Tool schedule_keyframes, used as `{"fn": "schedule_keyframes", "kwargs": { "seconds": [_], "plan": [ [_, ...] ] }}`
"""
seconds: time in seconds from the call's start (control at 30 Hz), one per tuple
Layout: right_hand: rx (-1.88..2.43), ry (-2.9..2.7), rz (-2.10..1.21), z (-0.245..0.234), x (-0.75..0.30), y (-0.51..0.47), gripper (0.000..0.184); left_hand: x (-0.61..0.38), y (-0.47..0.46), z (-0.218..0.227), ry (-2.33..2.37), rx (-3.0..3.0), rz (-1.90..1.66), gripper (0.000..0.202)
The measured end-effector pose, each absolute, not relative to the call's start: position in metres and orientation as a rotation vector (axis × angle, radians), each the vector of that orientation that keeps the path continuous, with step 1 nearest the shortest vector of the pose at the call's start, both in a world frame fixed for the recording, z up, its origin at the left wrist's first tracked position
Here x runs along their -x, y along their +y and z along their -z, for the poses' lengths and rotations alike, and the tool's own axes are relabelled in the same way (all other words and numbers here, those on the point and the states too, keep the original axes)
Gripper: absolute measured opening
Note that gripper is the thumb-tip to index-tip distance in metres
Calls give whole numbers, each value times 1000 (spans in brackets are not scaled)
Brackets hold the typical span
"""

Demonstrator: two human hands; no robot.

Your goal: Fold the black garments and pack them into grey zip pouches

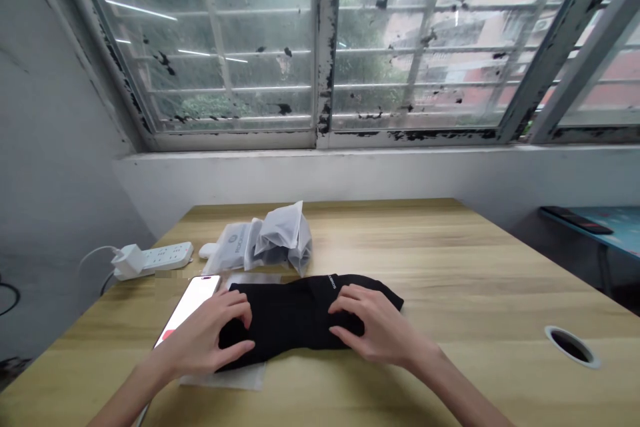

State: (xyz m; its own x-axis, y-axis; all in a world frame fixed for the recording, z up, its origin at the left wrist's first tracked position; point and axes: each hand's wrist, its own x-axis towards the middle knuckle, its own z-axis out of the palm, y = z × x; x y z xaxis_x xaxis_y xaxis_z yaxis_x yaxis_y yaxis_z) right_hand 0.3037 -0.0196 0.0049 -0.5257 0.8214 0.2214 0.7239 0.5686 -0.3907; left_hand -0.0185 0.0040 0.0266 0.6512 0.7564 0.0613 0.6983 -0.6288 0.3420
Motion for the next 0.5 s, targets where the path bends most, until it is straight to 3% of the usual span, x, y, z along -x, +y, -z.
{"fn": "schedule_keyframes", "kwargs": {
  "seconds": [0.13, 0.27, 0.5],
  "plan": [
    [1258, -2545, -345, 3, -299, -17, 31, 22, 0, -22, 1174, -2634, -188, 25],
    [1353, -2546, -344, 15, -302, -12, 39, 20, 0, -6, 1178, -2719, -194, 22],
    [1409, -2458, -176, 14, -312, -10, 37, 7, 6, 4, 1184, -2917, -334, 20]
  ]
}}
